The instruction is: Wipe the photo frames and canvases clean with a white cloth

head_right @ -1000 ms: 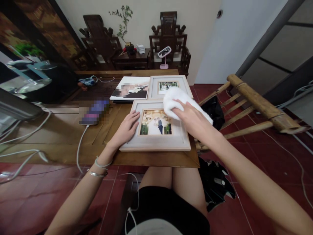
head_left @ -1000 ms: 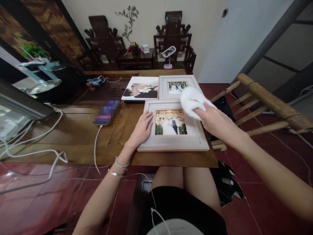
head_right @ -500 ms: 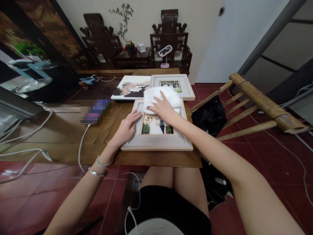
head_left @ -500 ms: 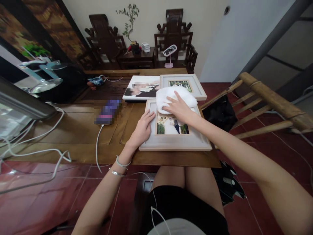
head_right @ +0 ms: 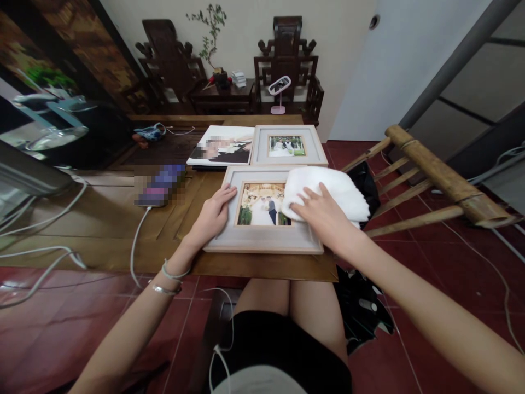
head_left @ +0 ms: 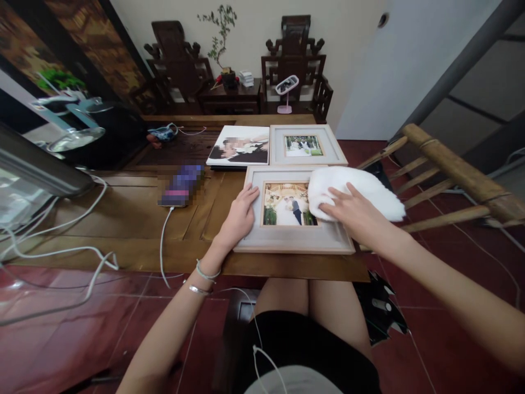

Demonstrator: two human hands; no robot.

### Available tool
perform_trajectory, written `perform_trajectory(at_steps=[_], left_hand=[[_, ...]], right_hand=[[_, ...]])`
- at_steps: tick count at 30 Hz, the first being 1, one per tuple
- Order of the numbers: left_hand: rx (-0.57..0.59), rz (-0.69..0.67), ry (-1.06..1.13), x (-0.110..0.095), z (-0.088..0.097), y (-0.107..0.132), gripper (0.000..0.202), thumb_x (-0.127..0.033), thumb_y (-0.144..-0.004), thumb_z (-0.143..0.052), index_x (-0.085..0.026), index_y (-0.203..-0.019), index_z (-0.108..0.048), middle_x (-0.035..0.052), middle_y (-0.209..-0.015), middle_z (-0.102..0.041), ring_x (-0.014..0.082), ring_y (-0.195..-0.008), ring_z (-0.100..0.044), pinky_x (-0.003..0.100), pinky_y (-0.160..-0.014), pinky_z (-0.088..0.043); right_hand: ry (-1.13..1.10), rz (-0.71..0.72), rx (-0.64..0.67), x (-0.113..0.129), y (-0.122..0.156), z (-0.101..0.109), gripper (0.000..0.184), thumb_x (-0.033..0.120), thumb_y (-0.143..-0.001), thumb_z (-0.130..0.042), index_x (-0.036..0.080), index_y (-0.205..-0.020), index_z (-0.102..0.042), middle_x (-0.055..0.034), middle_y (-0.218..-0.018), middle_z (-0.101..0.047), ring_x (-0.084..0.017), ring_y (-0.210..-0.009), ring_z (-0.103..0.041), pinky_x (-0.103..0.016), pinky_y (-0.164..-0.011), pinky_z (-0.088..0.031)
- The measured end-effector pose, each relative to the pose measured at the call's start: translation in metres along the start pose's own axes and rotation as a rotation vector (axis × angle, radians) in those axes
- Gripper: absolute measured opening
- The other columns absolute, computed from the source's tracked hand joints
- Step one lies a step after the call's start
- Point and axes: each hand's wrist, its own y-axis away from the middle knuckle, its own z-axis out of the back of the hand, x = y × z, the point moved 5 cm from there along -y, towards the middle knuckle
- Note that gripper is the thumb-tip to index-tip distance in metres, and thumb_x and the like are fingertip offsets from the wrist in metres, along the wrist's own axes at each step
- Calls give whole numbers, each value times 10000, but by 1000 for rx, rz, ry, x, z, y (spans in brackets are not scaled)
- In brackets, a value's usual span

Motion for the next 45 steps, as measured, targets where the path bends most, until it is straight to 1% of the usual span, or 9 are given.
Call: perform_trajectory(at_steps=[4, 7, 15, 19, 22, 28, 33, 37, 45], left_hand=[[9, 7, -7, 0, 1, 0, 465, -41, -839, -362, -41, -1264, -550, 182, -1379, -511, 257, -1349, -403, 445, -1144, -319], [25, 5, -6, 0, 1, -1, 467, -49, -843, -364, -47, -1277, -536, 177, -1393, -498, 253, -1351, -399, 447, -1144, -318], [34, -3, -10, 0, 2, 0, 466, -67, -858, -351, -114, -1285, -533, 125, -1372, -533, 235, -1353, -398, 452, -1140, -329], [8, -10, -9, 0, 2, 1, 453, -73, -862, -352, -116, -1270, -545, 126, -1363, -541, 239, -1342, -416, 452, -1136, -335], [0, -10, 2, 1, 1, 1, 454, -74, -857, -358, -130, -1263, -555, 122, -1358, -547, 243, -1339, -420, 455, -1137, -332], [17, 20, 18, 2, 0, -1, 457, -72, -852, -365, -121, -1263, -560, 123, -1373, -533, 244, -1353, -398, 481, -1142, -309], [63, 58, 25, 3, 0, -2, 421, -211, -886, -438, -94, -1274, -550, 154, -1388, -511, 265, -1358, -385, 481, -1137, -305], [64, 49, -5, 2, 1, -2, 423, -266, -920, -423, -87, -1287, -534, 163, -1396, -499, 264, -1369, -364, 493, -1134, -296], [25, 11, -11, 1, 0, -2, 390, -158, -919, -361, -91, -1234, -582, 158, -1343, -554, 254, -1342, -413, 481, -1125, -331]], right_hand=[[-104, 39, -18, 26, 34, 14, 471, -71, -676, -418, 180, -1024, -613, -149, -1203, -625, -288, -1217, -503, -479, -999, -329], [-113, 24, -45, 24, 38, 12, 504, -77, -672, -407, 186, -1053, -607, -147, -1221, -617, -282, -1213, -509, -463, -1005, -330], [-41, -116, -103, -28, -29, -20, 521, -77, -685, -414, 143, -1123, -591, -165, -1062, -668, -301, -1219, -485, -429, -950, -348], [-30, -132, -121, -31, -39, -22, 485, -57, -705, -427, 122, -1123, -596, -181, -1072, -656, -308, -1229, -474, -441, -970, -343], [-41, -92, -84, -15, -24, -15, 463, -52, -691, -446, 114, -1090, -610, -190, -1133, -637, -322, -1233, -471, -463, -987, -346], [-164, 9, -66, 29, 36, 9, 480, -44, -639, -455, 137, -1043, -639, -190, -1198, -623, -315, -1198, -514, -467, -992, -393], [-213, 47, -77, 44, 60, 18, 547, -28, -573, -446, 155, -1048, -644, -172, -1190, -635, -313, -1180, -533, -467, -970, -427], [-199, -21, -69, 33, 43, 14, 556, -46, -574, -412, 172, -1036, -632, -149, -1158, -643, -285, -1144, -547, -417, -914, -449], [-61, -134, -70, -16, -24, -8, 487, -42, -650, -408, 155, -1047, -610, -150, -1017, -633, -270, -891, -585, -340, -721, -424]])
